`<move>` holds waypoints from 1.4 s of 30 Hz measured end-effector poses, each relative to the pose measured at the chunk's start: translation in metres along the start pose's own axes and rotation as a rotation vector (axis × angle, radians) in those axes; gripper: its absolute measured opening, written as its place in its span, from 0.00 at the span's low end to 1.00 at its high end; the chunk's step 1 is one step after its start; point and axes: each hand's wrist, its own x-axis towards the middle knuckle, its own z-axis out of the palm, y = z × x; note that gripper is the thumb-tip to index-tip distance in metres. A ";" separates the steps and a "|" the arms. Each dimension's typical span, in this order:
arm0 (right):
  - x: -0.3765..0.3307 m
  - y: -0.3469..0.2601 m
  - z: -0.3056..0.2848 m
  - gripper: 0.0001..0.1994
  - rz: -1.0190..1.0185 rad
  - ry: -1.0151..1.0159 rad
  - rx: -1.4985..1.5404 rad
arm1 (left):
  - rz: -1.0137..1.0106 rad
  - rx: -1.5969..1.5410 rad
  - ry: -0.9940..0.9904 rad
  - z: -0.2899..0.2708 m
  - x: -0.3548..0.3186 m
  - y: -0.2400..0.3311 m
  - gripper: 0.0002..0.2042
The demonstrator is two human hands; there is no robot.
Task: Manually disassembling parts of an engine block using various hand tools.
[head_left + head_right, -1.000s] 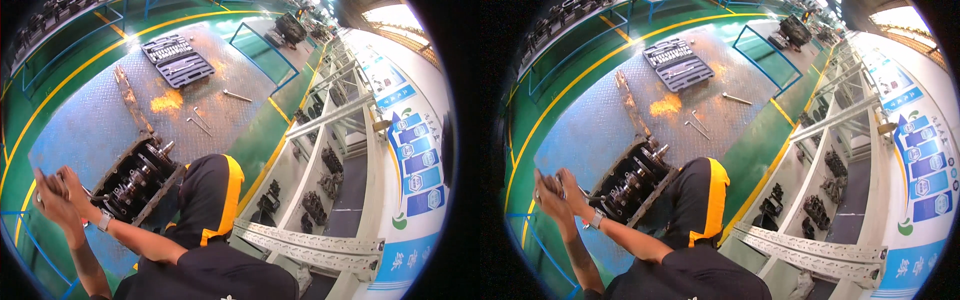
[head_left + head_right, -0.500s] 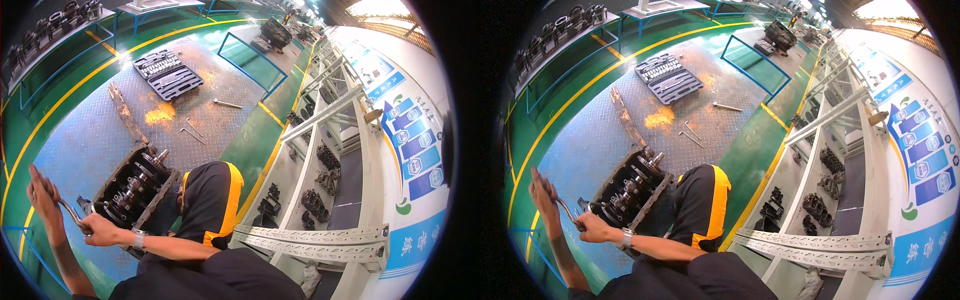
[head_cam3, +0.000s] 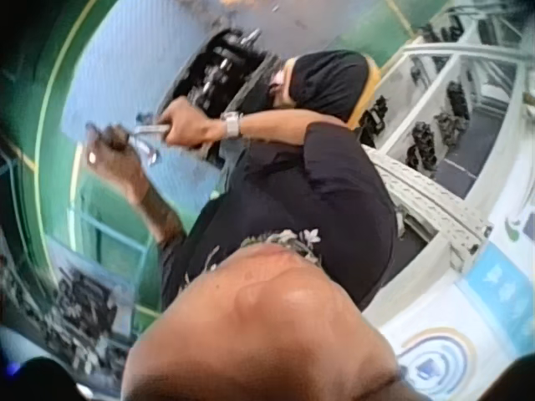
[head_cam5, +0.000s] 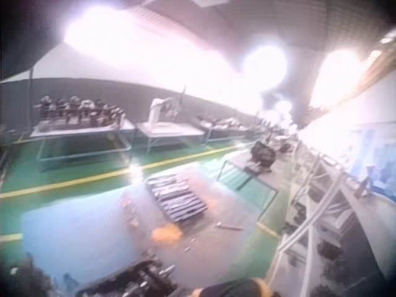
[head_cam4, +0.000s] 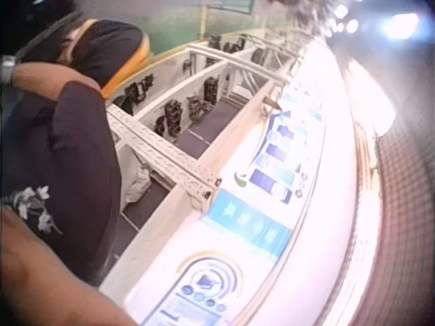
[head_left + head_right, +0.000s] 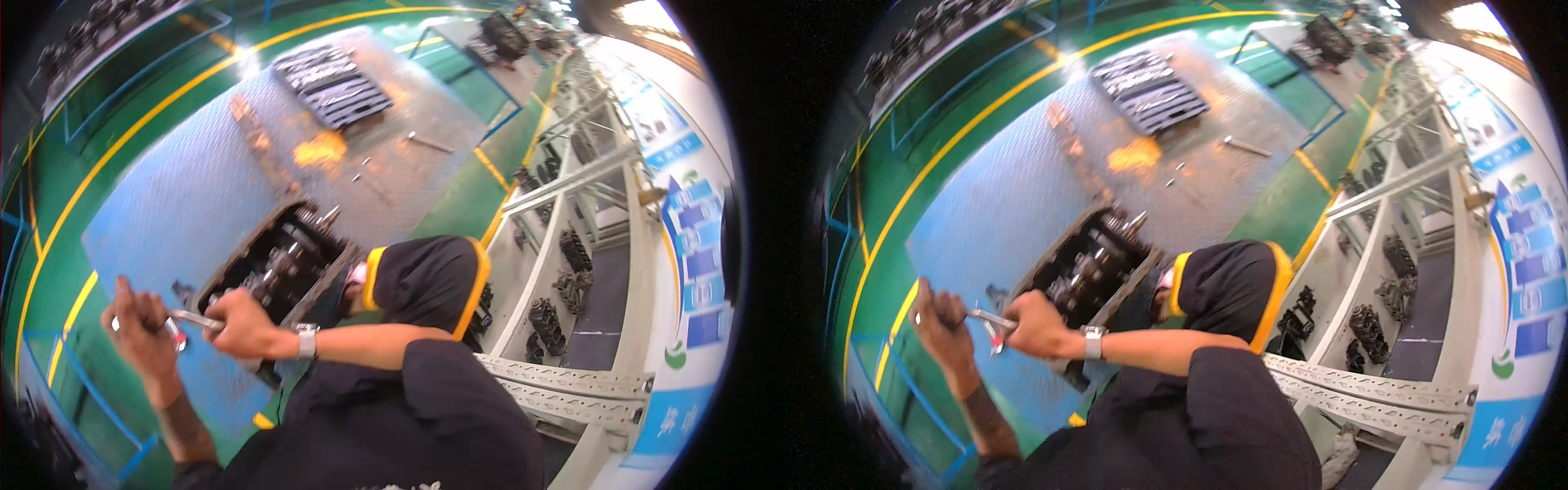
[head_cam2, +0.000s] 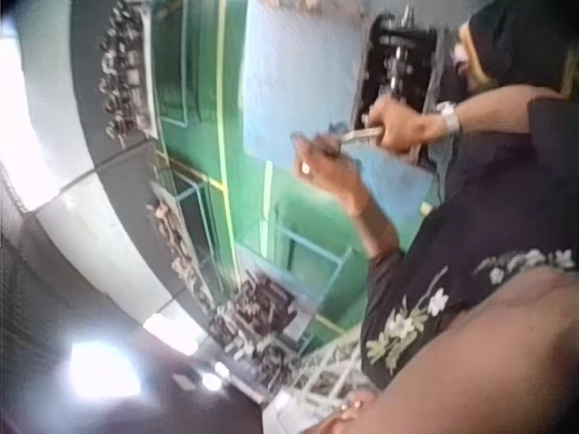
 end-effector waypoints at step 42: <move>0.009 -0.006 -0.014 0.14 -0.128 0.281 0.326 | 0.019 -0.025 -0.116 0.047 -0.031 0.034 0.25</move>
